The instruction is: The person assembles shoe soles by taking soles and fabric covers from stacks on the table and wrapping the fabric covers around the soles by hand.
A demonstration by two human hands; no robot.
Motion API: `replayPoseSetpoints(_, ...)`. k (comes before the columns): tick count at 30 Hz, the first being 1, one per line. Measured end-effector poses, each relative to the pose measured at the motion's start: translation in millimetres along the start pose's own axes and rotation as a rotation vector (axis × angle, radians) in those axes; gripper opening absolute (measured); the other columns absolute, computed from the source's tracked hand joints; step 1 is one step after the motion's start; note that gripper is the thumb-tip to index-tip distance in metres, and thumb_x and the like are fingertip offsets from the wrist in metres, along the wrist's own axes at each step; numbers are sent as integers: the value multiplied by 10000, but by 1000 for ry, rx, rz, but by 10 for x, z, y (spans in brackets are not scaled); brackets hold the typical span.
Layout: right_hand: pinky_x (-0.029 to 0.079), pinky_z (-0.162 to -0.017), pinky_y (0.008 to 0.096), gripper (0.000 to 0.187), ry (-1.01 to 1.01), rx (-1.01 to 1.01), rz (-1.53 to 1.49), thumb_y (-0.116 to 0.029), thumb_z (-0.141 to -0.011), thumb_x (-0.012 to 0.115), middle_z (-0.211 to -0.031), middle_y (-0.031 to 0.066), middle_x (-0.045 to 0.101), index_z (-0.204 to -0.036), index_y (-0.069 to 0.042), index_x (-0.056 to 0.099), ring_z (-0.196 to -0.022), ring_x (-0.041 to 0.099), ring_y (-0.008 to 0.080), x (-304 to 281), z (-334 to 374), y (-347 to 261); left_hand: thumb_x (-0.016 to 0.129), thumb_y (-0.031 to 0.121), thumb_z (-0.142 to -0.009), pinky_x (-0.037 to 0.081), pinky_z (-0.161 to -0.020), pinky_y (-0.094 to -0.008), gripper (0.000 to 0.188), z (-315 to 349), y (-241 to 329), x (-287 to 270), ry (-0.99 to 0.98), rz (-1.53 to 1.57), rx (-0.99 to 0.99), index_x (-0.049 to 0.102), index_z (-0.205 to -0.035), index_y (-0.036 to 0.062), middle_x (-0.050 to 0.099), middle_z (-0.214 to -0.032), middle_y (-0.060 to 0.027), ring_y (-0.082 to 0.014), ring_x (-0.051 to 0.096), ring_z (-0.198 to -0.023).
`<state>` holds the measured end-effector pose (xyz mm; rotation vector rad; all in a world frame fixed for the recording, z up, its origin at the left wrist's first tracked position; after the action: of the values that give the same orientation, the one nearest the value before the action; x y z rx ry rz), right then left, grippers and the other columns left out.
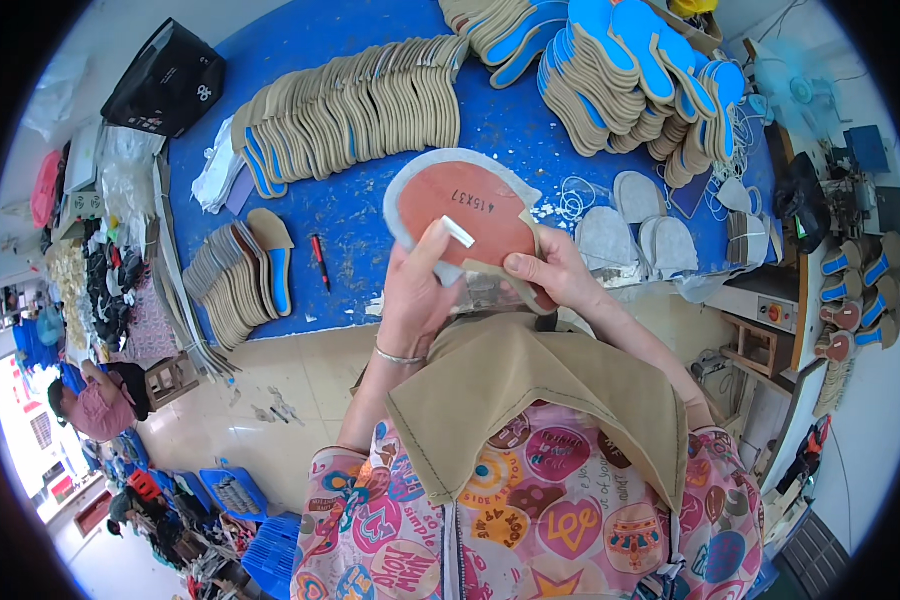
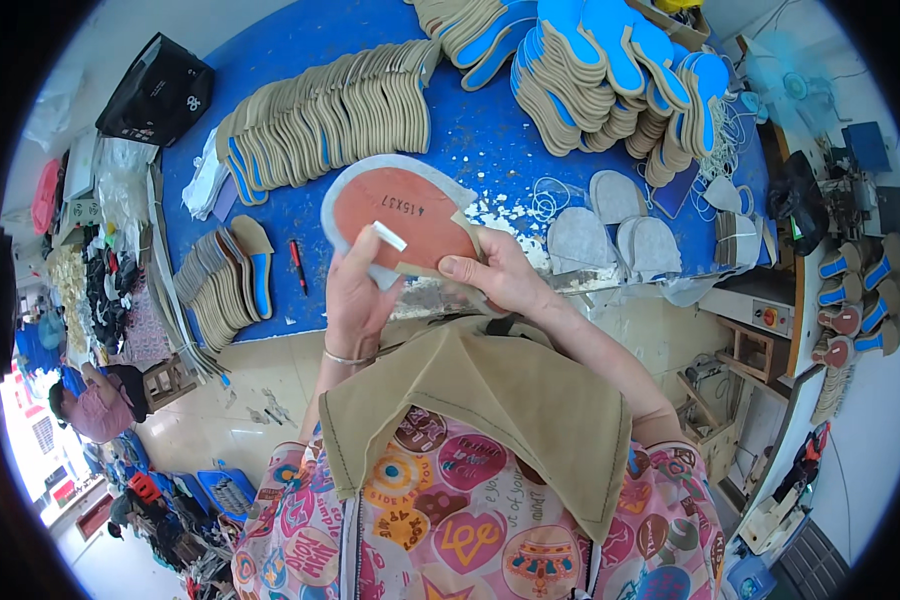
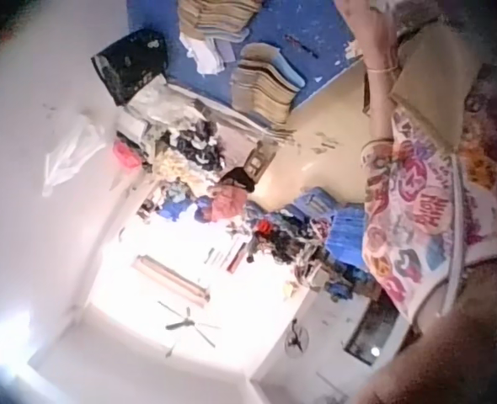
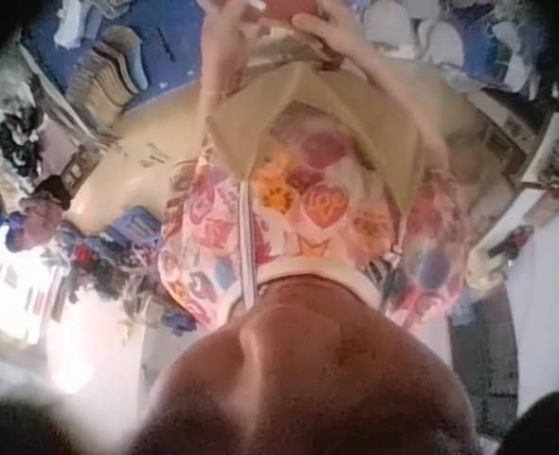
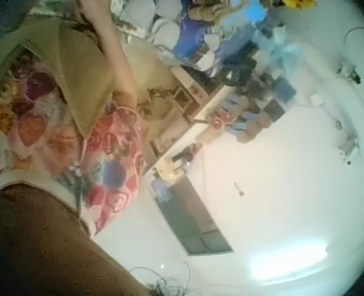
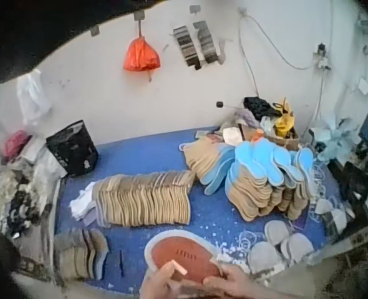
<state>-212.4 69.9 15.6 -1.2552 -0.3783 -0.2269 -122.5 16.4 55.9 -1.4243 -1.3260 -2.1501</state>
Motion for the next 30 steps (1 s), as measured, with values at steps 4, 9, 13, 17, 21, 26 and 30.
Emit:
replayPoseSetpoints(4, 462, -594, 238, 297, 135, 32, 149, -228, -835, 598, -797, 44, 589, -1002, 12, 540, -672, 561, 97, -235, -58, 103, 518, 92, -859, 442, -793, -282, 311, -165, 85, -334, 284, -597, 97, 460, -1145, -16, 558, -1052, -84, -137, 536, -916)
replayPoseSetpoints(9, 424, -775, 247, 448, 209, -165, 19, -243, -831, 591, -1003, 73, 572, -1165, 32, 475, -883, 536, 115, -282, 18, -203, 510, 209, -890, 447, -747, -260, 372, -153, 127, -2, 78, -709, -8, 428, -1175, -16, 532, -1059, -76, -117, 508, -914)
replayPoseSetpoints(13, 399, -346, 251, 547, 148, -61, -251, -409, -782, 602, -613, 79, 550, -1111, 3, 457, -398, 510, 175, -343, 13, 52, 444, 332, -920, 458, -774, -272, 441, -139, 143, 224, -67, -719, 20, 404, -1209, 1, 523, -1057, -78, -126, 514, -905)
replayPoseSetpoints(17, 402, -346, 245, 390, 8, 45, -459, -386, -804, 589, -638, 71, 527, -977, -47, 500, -460, 519, 148, -221, 29, 179, 410, 258, -938, 487, -789, -295, 395, -151, 157, 255, -126, -775, 45, 393, -1219, -19, 521, -1092, -85, -157, 548, -950)
replayPoseSetpoints(21, 390, -337, 272, 415, -30, 79, -495, -432, -832, 522, -599, 89, 512, -973, -43, 492, -423, 493, 169, -189, 17, 249, 416, 236, -936, 492, -776, -287, 373, -149, 149, 259, -146, -718, 47, 401, -1208, -20, 524, -1095, -94, -161, 555, -941)
replayPoseSetpoints(26, 356, -355, 277, 459, -109, 93, -542, -477, -860, 441, -548, 107, 482, -964, -33, 498, -364, 435, 189, -71, -8, 280, 438, 223, -927, 519, -744, -302, 351, -157, 175, 319, -181, -642, 67, 422, -1177, -24, 532, -1090, -115, -181, 572, -933)
replayPoseSetpoints(30, 335, -373, 272, 471, -232, 143, -667, -485, -880, 389, -519, 103, 456, -948, -40, 526, -346, 412, 186, 144, -2, 204, 472, 183, -914, 519, -689, -282, 247, -161, 231, 324, -152, -552, 94, 485, -1049, -23, 589, -946, -106, -175, 614, -799)
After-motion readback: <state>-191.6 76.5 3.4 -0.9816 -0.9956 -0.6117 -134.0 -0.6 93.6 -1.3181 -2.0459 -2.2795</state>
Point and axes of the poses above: each hand's wrist, its own z-axis away from the middle knuckle, its own x-axis out of the palm, y = z × x, the point moved 10 cm from there along -z, towards the middle knuckle
